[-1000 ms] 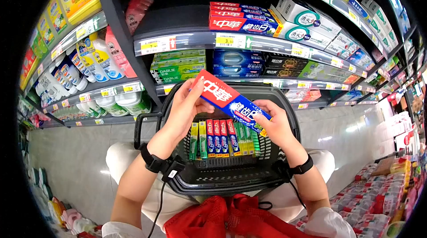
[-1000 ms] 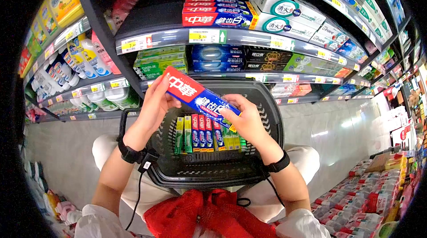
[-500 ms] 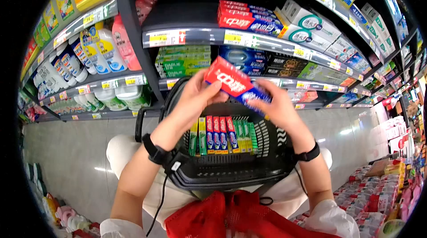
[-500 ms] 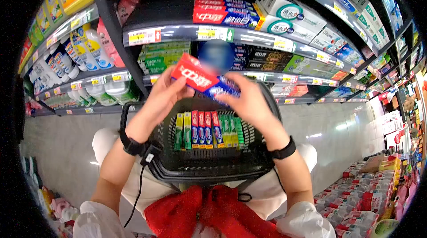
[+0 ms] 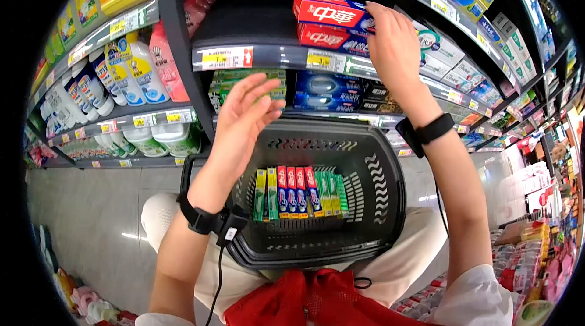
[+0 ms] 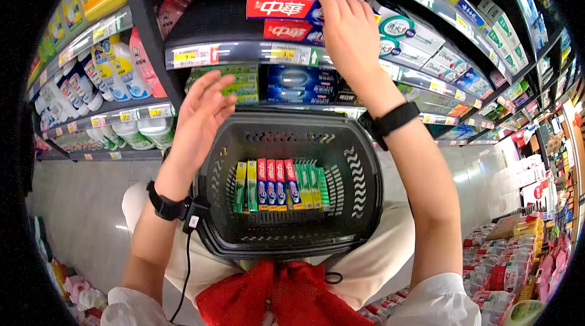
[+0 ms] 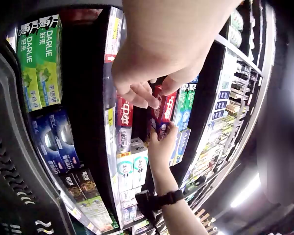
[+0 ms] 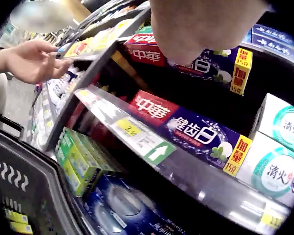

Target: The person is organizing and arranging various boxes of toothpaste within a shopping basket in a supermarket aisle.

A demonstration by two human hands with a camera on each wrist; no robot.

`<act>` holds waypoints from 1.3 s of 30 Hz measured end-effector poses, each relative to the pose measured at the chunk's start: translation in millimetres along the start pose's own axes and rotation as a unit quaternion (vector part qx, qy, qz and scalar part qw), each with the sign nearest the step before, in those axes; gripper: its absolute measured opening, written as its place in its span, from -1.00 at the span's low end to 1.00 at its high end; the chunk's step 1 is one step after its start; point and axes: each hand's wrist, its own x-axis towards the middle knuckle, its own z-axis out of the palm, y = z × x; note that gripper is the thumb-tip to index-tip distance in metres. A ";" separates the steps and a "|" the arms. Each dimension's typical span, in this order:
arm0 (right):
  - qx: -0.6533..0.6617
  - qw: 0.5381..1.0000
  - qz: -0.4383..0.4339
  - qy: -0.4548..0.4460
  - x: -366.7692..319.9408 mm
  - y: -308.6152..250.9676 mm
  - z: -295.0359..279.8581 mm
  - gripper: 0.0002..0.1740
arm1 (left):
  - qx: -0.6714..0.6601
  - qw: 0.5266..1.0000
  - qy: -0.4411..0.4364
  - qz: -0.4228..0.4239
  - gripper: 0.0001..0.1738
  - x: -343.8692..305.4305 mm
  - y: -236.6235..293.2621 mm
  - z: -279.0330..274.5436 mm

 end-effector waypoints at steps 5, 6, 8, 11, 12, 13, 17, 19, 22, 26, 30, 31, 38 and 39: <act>-0.070 0.990 0.005 -0.119 29.6 30.7 51.4 -0.56 | -0.001 1.000 -0.009 -0.015 -0.54 -3.3 2.2 2.7; -0.074 0.984 0.031 -0.160 36.3 36.4 60.3 -0.53 | -0.002 1.000 -0.015 -0.011 -0.54 -3.3 1.7 1.8; -0.017 0.952 0.089 -0.293 54.1 49.2 71.9 -0.46 | 0.001 1.000 -0.019 -0.020 -0.54 -3.6 3.8 1.3; -0.056 0.953 0.067 -0.291 67.6 65.7 102.6 -0.46 | -0.001 1.000 -0.024 -0.020 -0.54 -3.0 4.4 -0.8; -0.067 0.959 0.023 -0.275 68.4 71.8 111.9 -0.44 | -0.003 1.000 -0.024 -0.016 -0.54 -2.5 3.8 -1.8; -0.061 0.955 0.036 -0.287 66.4 76.6 120.8 -0.43 | -0.004 1.000 -0.026 -0.015 -0.54 -1.8 2.8 -3.1; 0.001 0.929 0.054 -0.367 69.3 77.3 124.6 -0.42 | -0.008 0.999 -0.021 -0.035 -0.53 0.0 2.2 -3.8; 0.016 0.918 0.047 -0.393 69.6 75.1 119.6 -0.42 | -0.001 0.998 -0.013 -0.056 -0.52 -0.1 5.0 -0.4; 0.058 0.870 0.082 -0.482 72.4 68.7 112.6 -0.46 | -0.002 0.998 -0.030 -0.060 -0.53 -2.8 6.5 1.5; 0.027 0.853 0.075 -0.516 67.7 71.6 119.3 -0.49 | -0.004 0.997 -0.044 -0.055 -0.53 -4.1 4.2 -0.5; 0.019 0.818 0.107 -0.565 70.9 66.0 118.4 -0.42 | -0.043 0.995 -0.036 -0.078 -0.55 -3.4 2.7 -2.0; 0.006 0.803 0.109 -0.586 69.6 65.8 121.8 -0.40 | -0.046 0.995 -0.033 -0.082 -0.56 -3.2 2.4 -2.3; 0.002 0.743 0.138 -0.655 70.7 63.8 126.7 -0.42 | -0.059 0.994 -0.040 -0.082 -0.56 -3.3 3.0 -3.9; -0.003 0.746 0.138 -0.651 71.3 61.9 122.0 -0.43 | -0.054 0.995 -0.034 -0.082 -0.55 -3.0 3.2 -3.3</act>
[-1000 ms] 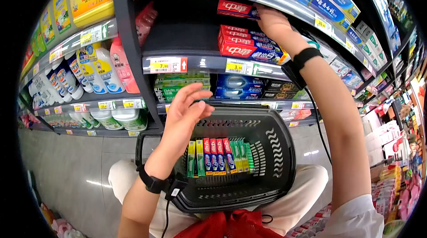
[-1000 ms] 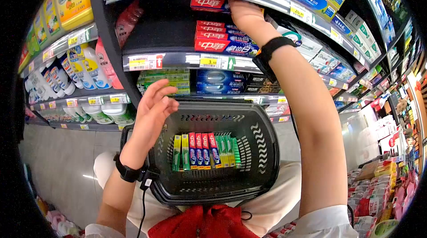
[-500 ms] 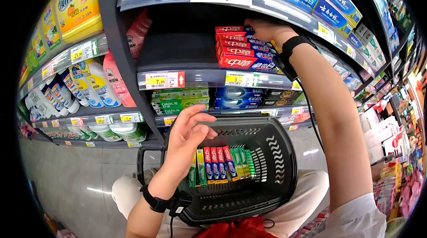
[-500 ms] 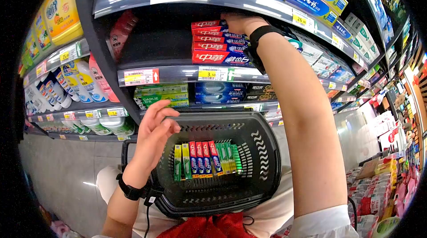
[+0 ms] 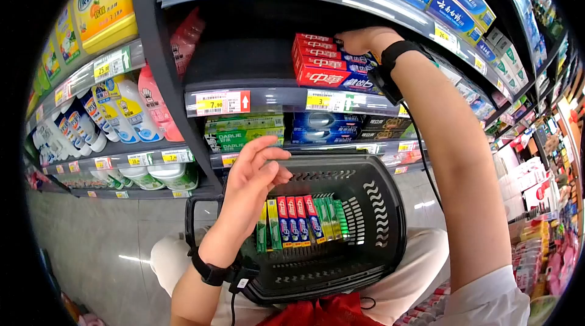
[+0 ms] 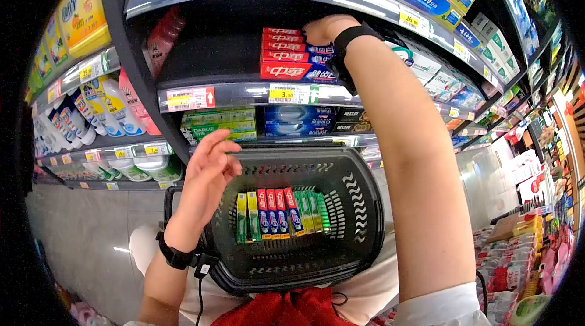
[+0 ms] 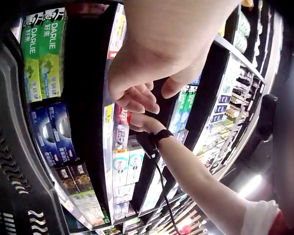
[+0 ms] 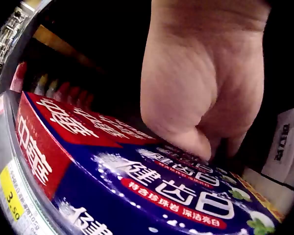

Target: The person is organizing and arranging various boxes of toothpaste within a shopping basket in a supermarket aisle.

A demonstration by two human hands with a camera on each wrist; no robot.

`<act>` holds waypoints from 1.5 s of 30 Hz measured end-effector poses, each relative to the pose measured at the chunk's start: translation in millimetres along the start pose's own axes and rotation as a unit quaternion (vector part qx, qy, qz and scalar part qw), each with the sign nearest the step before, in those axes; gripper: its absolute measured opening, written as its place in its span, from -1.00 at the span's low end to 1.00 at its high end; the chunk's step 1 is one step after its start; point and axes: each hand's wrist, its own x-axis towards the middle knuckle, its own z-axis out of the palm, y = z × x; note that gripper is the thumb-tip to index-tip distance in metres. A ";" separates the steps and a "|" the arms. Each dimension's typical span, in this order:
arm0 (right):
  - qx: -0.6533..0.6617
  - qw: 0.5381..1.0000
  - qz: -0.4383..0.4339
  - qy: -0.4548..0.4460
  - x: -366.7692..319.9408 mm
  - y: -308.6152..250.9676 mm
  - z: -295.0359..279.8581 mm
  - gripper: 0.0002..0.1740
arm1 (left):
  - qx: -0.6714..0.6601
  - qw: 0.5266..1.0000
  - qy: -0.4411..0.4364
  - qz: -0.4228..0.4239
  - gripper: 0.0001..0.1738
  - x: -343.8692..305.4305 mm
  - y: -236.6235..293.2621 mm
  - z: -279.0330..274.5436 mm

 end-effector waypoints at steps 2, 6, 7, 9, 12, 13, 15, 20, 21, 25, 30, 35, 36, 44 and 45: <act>-0.017 0.998 0.007 -0.052 -16.8 -9.0 -13.4 -0.38 | 0.003 1.000 0.012 -0.002 -0.53 -0.3 0.7 0.3; -0.108 0.993 -0.024 -0.048 -27.0 -25.8 -16.5 -0.42 | 0.021 1.000 0.005 0.010 -0.49 1.4 -1.6 -2.3; -0.093 0.995 -0.028 0.026 -34.5 -18.9 -10.6 -0.42 | 0.027 1.000 0.003 0.011 -0.48 2.3 -0.8 -1.8; 0.019 0.978 -0.123 0.170 -27.5 3.9 12.5 -0.44 | 0.038 0.999 0.007 0.009 -0.49 3.4 -4.4 -4.4; 0.031 0.909 -0.134 0.394 -85.1 -5.3 48.4 -0.54 | 0.060 0.998 0.021 0.006 -0.52 4.7 -7.0 -2.4; 0.120 0.880 -0.168 0.428 -108.4 -10.7 53.9 -0.45 | 0.070 0.997 0.018 0.001 -0.53 5.7 -10.5 -4.6; 0.144 0.824 -0.190 0.514 -159.8 -27.8 82.7 -0.46 | 0.081 0.997 0.016 -0.008 -0.54 6.9 -18.3 -7.4; 0.322 0.854 -0.131 0.387 -217.8 -25.6 193.1 -0.48 | 0.209 0.975 -0.024 -0.064 -0.60 10.7 -51.3 -10.9; 0.410 0.831 -0.106 0.361 -220.3 -20.7 213.1 -0.49 | 0.279 0.956 -0.059 -0.074 -0.61 11.1 -63.0 -11.8; 0.515 0.786 -0.036 0.340 -233.3 6.3 250.9 -0.53 | 0.574 0.762 -0.278 -0.110 -0.69 12.8 -124.4 -14.2; 0.440 0.809 -0.033 0.388 -233.5 29.7 247.8 -0.62 | 0.738 0.515 -0.431 -0.071 -0.60 9.1 -251.6 -37.9; 0.386 0.815 0.003 0.433 -229.5 32.6 247.5 -0.67 | 0.779 0.410 -0.466 0.085 -0.64 9.1 -375.1 -75.1; 0.382 0.816 0.013 0.433 -229.0 33.7 247.6 -0.71 | 0.799 0.354 -0.480 0.079 -0.65 8.5 -387.8 -79.0; 0.379 0.829 0.047 0.408 -223.5 38.9 250.4 -0.78 | 0.750 0.521 -0.393 0.112 -0.69 32.9 -374.5 -44.9; 0.381 0.827 0.042 0.411 -222.9 37.2 249.3 -0.78 | 0.712 0.616 -0.335 0.022 -0.65 36.6 -343.6 -15.6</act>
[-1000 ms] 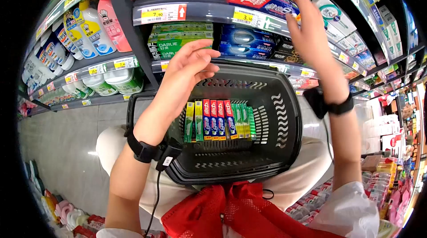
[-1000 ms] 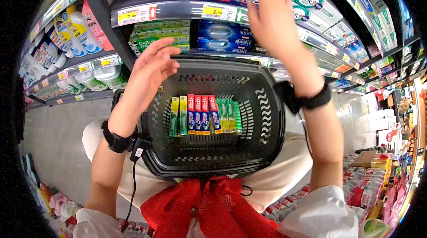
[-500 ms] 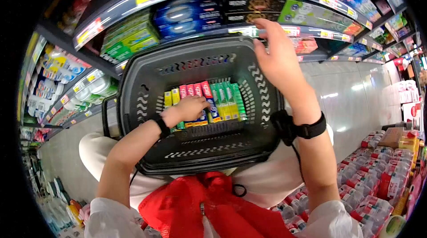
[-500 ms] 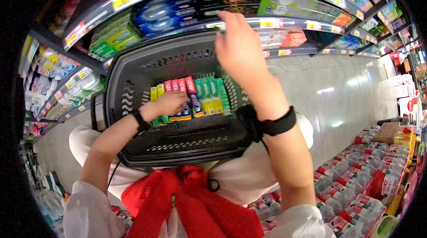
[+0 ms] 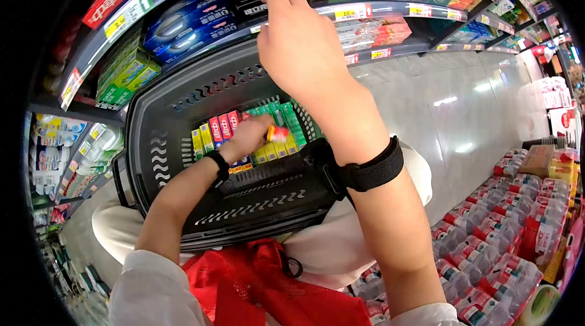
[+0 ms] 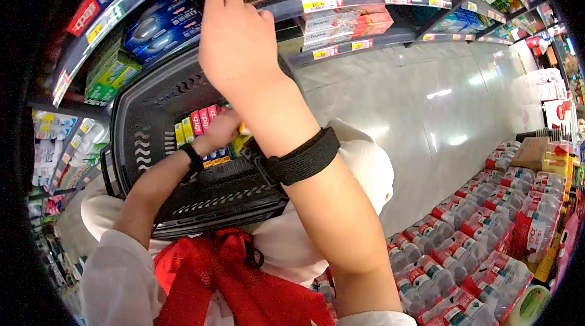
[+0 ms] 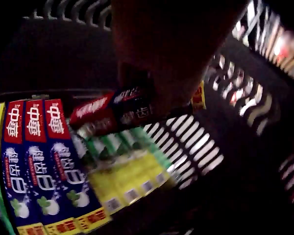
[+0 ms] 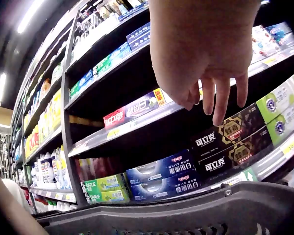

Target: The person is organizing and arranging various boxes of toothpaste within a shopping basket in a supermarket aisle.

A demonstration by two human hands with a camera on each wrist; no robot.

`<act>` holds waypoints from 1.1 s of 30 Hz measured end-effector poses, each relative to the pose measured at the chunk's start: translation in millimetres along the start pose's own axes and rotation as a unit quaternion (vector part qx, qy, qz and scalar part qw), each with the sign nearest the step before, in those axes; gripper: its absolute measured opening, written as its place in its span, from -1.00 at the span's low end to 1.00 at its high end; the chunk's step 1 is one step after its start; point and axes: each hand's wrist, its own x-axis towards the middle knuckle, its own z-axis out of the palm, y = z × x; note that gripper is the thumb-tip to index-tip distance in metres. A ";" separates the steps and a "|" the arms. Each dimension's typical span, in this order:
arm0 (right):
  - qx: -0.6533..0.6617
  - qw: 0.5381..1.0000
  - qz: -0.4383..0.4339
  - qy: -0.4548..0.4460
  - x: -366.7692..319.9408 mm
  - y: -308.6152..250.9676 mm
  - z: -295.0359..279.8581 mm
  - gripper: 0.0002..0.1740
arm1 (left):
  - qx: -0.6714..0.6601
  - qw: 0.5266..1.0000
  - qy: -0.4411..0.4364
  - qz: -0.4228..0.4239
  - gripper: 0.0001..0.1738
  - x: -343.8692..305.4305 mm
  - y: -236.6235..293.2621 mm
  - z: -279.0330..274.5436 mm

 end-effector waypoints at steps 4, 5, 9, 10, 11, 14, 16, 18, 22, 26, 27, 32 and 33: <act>-0.022 0.998 -0.013 -0.061 -8.1 -3.0 14.3 -0.66 | -0.418 0.839 0.167 -0.307 -0.59 -14.5 -0.8 -59.8; -0.021 0.997 -0.003 -0.079 -11.2 -6.3 16.7 -0.66 | -0.559 0.727 0.174 -0.360 -0.50 -23.6 5.2 -80.8; 0.015 0.988 0.044 -0.146 -29.1 -14.4 34.0 -0.55 | -0.673 0.635 0.231 -0.300 -0.55 -71.0 13.7 -145.8; 0.030 0.984 0.055 -0.165 -33.7 -16.3 37.4 -0.52 | -0.653 0.638 0.255 -0.320 -0.55 -79.7 19.9 -161.2; 0.089 0.973 0.083 -0.195 -38.0 -18.8 41.7 -0.48 | -0.654 0.640 0.265 -0.303 -0.48 -90.0 20.8 -172.4; 0.271 0.894 0.176 -0.311 -51.4 -24.6 54.0 -0.40 | -0.707 0.606 0.278 -0.235 -0.38 -111.4 13.9 -192.1; 0.403 0.742 0.346 -0.409 -44.3 -59.0 33.6 -0.42 | -0.723 0.596 0.296 -0.183 -0.32 -119.1 23.7 -210.5; 0.425 0.750 0.270 -0.430 -47.8 -69.3 33.9 -0.46 | -0.714 0.599 0.323 -0.166 -0.34 -123.2 27.7 -225.6; 0.660 0.612 0.315 -0.303 -60.3 -110.6 45.0 -0.53 | -0.692 0.645 0.309 -0.102 -0.36 -132.8 40.5 -239.0; 0.537 0.712 0.126 -0.434 -75.8 -123.9 68.6 -0.63 | -0.536 0.803 0.234 -0.113 -0.53 -142.8 33.7 -230.8; 0.515 0.705 0.113 -0.474 -76.7 -117.5 73.5 -0.63 | -0.511 0.823 0.208 -0.137 -0.55 -148.7 28.6 -232.3; 0.578 0.675 0.326 -0.324 -48.3 -81.8 57.1 -0.46 | -0.401 0.896 0.143 -0.125 -0.64 -155.9 21.4 -224.5; 0.541 0.686 0.373 -0.312 -37.5 -82.5 46.9 -0.51 | -0.412 0.898 0.104 -0.111 -0.65 -153.2 22.4 -224.7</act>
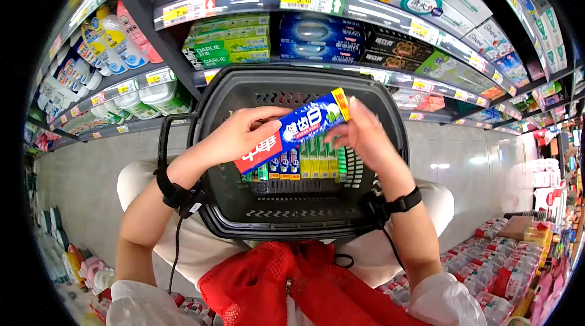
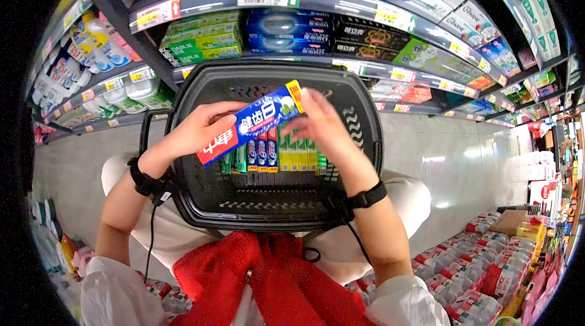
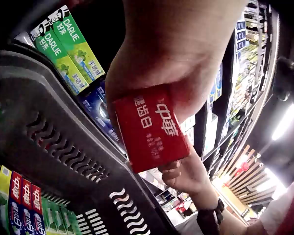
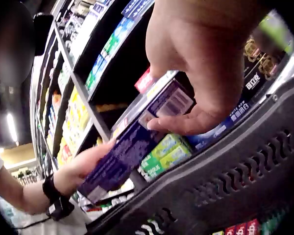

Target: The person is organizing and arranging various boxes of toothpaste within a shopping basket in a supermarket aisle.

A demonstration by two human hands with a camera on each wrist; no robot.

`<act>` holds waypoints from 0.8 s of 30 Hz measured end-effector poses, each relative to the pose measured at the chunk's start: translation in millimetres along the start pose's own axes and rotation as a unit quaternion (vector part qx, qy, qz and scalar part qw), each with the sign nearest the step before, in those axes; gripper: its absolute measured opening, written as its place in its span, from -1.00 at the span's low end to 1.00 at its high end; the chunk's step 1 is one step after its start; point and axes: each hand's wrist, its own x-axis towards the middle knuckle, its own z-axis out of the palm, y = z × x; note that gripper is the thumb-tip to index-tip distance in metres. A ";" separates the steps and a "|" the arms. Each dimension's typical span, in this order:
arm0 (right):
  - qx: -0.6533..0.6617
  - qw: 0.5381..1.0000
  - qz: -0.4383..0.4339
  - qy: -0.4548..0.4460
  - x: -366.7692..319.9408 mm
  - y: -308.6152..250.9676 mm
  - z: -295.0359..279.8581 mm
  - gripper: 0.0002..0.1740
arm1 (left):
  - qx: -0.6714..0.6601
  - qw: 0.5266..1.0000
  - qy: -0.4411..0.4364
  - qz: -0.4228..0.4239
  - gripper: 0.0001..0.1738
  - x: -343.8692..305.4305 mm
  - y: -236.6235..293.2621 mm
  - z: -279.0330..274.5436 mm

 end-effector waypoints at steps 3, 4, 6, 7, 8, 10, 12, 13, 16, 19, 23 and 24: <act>-0.109 0.994 0.006 -0.026 -2.6 -12.7 -11.2 -0.58 | -0.031 0.997 -0.035 -0.056 -0.64 4.6 10.6 2.2; -0.075 0.997 -0.013 -0.007 -4.9 -11.8 -10.6 -0.59 | -0.028 0.998 -0.033 -0.046 -0.63 5.7 11.1 0.8; -0.036 0.996 -0.063 0.044 -7.8 -11.2 -14.6 -0.61 | -0.052 0.998 0.002 -0.024 -0.60 7.0 1.6 -5.3; -0.014 0.995 -0.080 0.065 -8.6 -12.4 -18.0 -0.62 | -0.064 0.997 0.021 -0.024 -0.57 7.3 0.6 -10.6; 0.011 0.991 -0.097 0.096 -8.8 -12.7 -20.3 -0.62 | -0.040 0.998 0.042 -0.007 -0.55 9.0 0.5 -16.3; 0.046 0.985 -0.114 0.118 -11.2 -13.6 -21.3 -0.61 | -0.092 0.990 0.079 -0.066 -0.53 3.0 7.7 -18.4; 0.047 0.981 -0.116 0.147 -12.5 -13.9 -14.1 -0.58 | -0.095 0.987 0.104 -0.075 -0.52 1.2 9.3 -18.4; 0.047 0.982 -0.116 0.145 -10.8 -11.2 -14.9 -0.58 | -0.103 0.986 0.114 -0.063 -0.53 0.5 7.8 -17.6; -0.007 0.980 -0.091 0.176 -6.4 -1.9 -17.4 -0.51 | -0.131 0.981 0.128 -0.062 -0.55 -1.1 -0.9 -16.2; -0.033 0.977 -0.094 0.189 -7.3 -0.5 -13.2 -0.55 | -0.142 0.979 0.130 -0.071 -0.59 -1.3 -4.0 -15.1; -0.110 0.962 -0.153 0.199 -13.0 5.9 -8.9 -0.60 | -0.076 0.984 0.158 -0.017 -0.58 -1.1 -7.1 -6.3; -0.109 0.962 -0.152 0.198 -13.5 7.6 -7.7 -0.60 | -0.035 0.983 0.182 -0.005 -0.56 -2.1 -6.5 -2.8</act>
